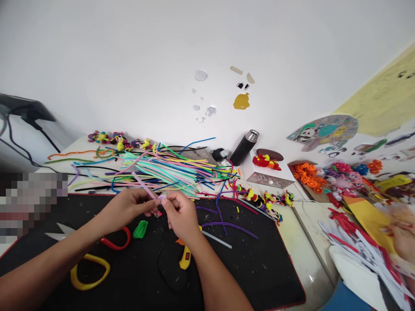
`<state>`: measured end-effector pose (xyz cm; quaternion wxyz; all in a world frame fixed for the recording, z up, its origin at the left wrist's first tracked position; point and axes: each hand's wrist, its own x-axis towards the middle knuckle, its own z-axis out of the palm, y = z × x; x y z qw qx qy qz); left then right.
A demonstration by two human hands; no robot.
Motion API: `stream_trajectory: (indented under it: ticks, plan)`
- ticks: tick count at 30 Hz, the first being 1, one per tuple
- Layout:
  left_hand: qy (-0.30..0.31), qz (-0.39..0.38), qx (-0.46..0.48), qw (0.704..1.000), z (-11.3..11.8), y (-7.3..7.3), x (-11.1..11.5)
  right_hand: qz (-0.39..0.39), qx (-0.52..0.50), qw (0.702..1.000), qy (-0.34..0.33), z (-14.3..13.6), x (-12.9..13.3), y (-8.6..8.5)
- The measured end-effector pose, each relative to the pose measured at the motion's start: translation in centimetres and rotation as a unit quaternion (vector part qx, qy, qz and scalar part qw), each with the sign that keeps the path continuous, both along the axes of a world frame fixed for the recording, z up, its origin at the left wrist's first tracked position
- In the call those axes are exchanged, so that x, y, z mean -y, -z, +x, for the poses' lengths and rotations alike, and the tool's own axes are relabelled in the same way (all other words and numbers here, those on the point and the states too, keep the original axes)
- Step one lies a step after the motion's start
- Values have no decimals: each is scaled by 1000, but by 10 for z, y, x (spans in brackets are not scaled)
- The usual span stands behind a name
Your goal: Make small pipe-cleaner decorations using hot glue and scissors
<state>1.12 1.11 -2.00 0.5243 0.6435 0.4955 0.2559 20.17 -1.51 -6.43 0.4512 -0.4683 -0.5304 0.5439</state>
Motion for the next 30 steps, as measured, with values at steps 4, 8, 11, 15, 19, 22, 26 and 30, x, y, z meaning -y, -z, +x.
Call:
stream_trajectory:
  ticks: [4, 8, 11, 15, 19, 22, 26, 30]
  plan:
    - [-35, -28, 46, 998, 6, 2, 2, -17, -35, 999, -6, -1, 0, -3]
    - [-36, -45, 52, 997, 7, 2, 2, -10, -17, 1000, 9, -1, 2, -3]
    - [-16, -44, 64, 997, 4, 2, -1, -7, -7, 1000, 12, -2, 2, -3]
    - [-5, -34, 52, 998, -3, 3, -4, -8, -1, 1000, -1, -3, 2, -3]
    - [13, -18, 9, 1000, -9, 3, -4, 4, 39, 999, -11, -3, 4, -6]
    - [29, 34, -56, 997, -11, 0, -2, 19, 87, 996, -5, -3, 5, -5]
    - [39, 118, -125, 984, -11, -5, -1, 54, 155, 986, -2, -2, 5, -3]
    - [57, 167, -179, 968, -10, -10, 0, 104, 208, 972, -20, 0, 4, -5]
